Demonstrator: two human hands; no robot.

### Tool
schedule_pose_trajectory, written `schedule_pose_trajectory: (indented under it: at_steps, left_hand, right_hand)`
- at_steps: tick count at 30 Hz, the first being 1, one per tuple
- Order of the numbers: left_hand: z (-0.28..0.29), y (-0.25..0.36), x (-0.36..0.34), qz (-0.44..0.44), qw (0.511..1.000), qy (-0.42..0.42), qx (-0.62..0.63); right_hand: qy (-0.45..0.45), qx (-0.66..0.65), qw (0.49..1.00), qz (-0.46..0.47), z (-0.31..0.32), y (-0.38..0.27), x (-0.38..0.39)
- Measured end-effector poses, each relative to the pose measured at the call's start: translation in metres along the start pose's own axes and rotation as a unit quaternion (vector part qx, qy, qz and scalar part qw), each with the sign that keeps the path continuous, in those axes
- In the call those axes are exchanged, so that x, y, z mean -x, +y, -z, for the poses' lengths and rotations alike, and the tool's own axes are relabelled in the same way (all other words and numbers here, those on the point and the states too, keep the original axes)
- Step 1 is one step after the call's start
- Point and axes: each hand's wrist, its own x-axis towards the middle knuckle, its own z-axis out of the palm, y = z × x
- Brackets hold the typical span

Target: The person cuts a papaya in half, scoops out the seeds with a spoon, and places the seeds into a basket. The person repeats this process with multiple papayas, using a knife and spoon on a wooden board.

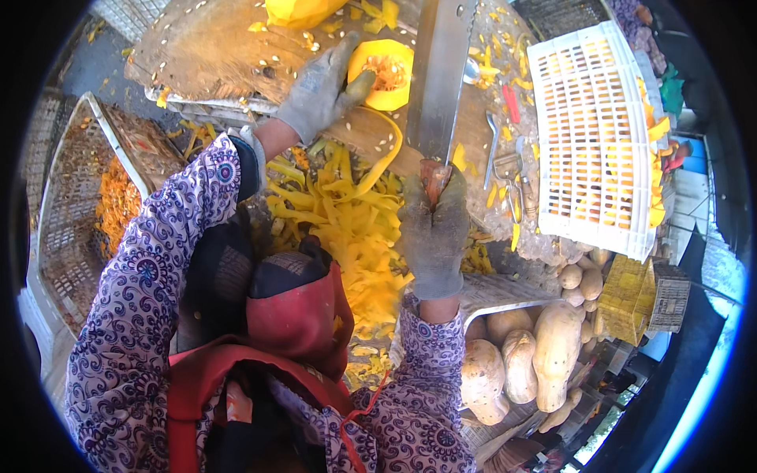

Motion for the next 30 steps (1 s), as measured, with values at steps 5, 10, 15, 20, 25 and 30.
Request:
schedule_pose_trajectory:
  at_steps: [5,10,15,20,25,30]
  left_hand:
    - [0.000,0.003,-0.001,0.014,0.999,-0.011,-0.032]
    - [0.002,0.005,-0.003,0.013,0.998,-0.034,-0.042]
    - [0.003,0.006,-0.005,0.026,0.997,-0.059,-0.049]
    - [0.003,0.007,-0.003,0.037,0.997,-0.054,-0.048]
    - [-0.002,0.004,-0.003,0.019,0.997,-0.050,-0.049]
    - [-0.005,0.003,-0.009,0.048,0.994,-0.073,-0.066]
  right_hand:
    - [-0.013,0.122,0.990,0.070,-0.017,0.018,0.001]
    - [0.041,0.216,0.956,0.195,-0.028,0.023,0.005]
    - [0.054,0.120,0.984,0.119,-0.024,0.002,0.008]
    - [0.110,-0.036,0.974,0.196,-0.012,-0.025,0.006]
    - [-0.029,0.300,0.943,0.140,-0.034,-0.008,-0.025]
    - [-0.117,0.247,0.962,-0.005,-0.030,0.005,-0.056]
